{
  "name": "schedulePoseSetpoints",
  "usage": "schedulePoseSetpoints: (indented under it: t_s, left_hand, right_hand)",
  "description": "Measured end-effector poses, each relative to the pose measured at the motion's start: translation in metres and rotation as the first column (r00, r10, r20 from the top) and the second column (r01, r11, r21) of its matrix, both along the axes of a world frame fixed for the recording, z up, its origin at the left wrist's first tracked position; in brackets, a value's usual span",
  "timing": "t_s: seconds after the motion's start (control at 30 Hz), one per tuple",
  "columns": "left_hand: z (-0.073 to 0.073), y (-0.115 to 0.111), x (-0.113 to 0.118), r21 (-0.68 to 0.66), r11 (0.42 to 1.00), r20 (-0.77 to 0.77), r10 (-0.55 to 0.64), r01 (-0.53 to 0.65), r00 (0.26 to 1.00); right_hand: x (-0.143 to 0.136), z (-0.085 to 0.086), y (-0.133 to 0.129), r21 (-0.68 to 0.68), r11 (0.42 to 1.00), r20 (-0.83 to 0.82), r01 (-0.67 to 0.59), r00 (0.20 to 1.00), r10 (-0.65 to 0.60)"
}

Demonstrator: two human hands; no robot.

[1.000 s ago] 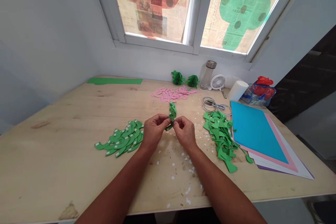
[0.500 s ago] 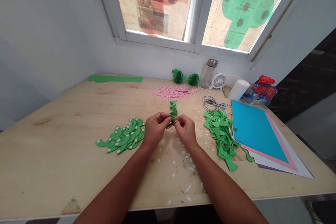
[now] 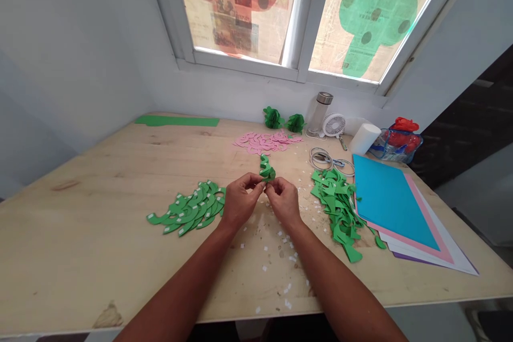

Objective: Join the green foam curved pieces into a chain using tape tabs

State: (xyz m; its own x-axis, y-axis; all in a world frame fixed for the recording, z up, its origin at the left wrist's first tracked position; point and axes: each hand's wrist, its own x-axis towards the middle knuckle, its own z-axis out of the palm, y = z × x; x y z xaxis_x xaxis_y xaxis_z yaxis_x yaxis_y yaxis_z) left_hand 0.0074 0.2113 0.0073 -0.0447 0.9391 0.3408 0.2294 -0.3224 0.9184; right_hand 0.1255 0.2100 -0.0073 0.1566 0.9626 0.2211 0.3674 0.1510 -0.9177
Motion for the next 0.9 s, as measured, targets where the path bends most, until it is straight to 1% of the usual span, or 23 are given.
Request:
schedulePoseSetpoints:
  t_s: [0.17,0.27,0.33,0.43,0.5,0.57,0.63,0.7,0.8,0.9]
  left_hand:
    - [-0.001,0.000,0.001,-0.022,1.000,0.043,-0.015,0.016,0.999]
    - [-0.003,0.002,0.002,-0.071,0.997,0.168,-0.031,0.043,0.985]
    - [-0.003,0.003,0.002,-0.125,0.990,0.294,-0.032,0.071,0.955]
    - [-0.001,0.004,0.002,-0.208,0.973,0.457,0.004,0.102,0.890]
    - [0.000,0.004,0.001,-0.254,0.960,0.531,0.036,0.118,0.847]
    - [0.002,0.005,0.000,-0.292,0.947,0.582,0.063,0.136,0.811]
    - [0.002,0.005,-0.001,-0.324,0.933,0.620,0.082,0.158,0.781]
    - [0.003,0.006,-0.002,-0.349,0.919,0.648,0.096,0.183,0.755]
    - [0.003,0.006,-0.003,-0.374,0.903,0.676,0.108,0.212,0.729]
    - [0.003,0.007,-0.004,-0.379,0.893,0.699,0.102,0.245,0.708]
  right_hand:
    - [0.000,0.001,-0.001,0.022,0.999,0.035,0.026,0.999,-0.026]
    - [0.000,0.003,-0.002,0.033,0.999,0.025,0.036,0.999,-0.037]
    - [-0.001,0.003,-0.001,0.025,1.000,-0.016,0.018,1.000,-0.018]
    - [-0.001,0.002,0.001,-0.002,1.000,-0.096,-0.031,0.995,0.030]
    - [0.000,0.001,0.002,-0.022,0.998,-0.138,-0.051,0.989,0.048]
    - [0.001,0.000,0.004,-0.037,0.998,-0.180,-0.046,0.983,0.038]
    - [0.004,-0.002,0.007,-0.048,0.999,-0.224,-0.013,0.975,0.002]
    - [0.008,-0.003,0.009,-0.049,0.997,-0.238,0.054,0.969,-0.064]
    - [0.014,-0.006,0.013,-0.018,0.989,-0.190,0.149,0.970,-0.149]
    - [0.017,-0.008,0.015,0.005,0.987,-0.133,0.159,0.979,-0.156]
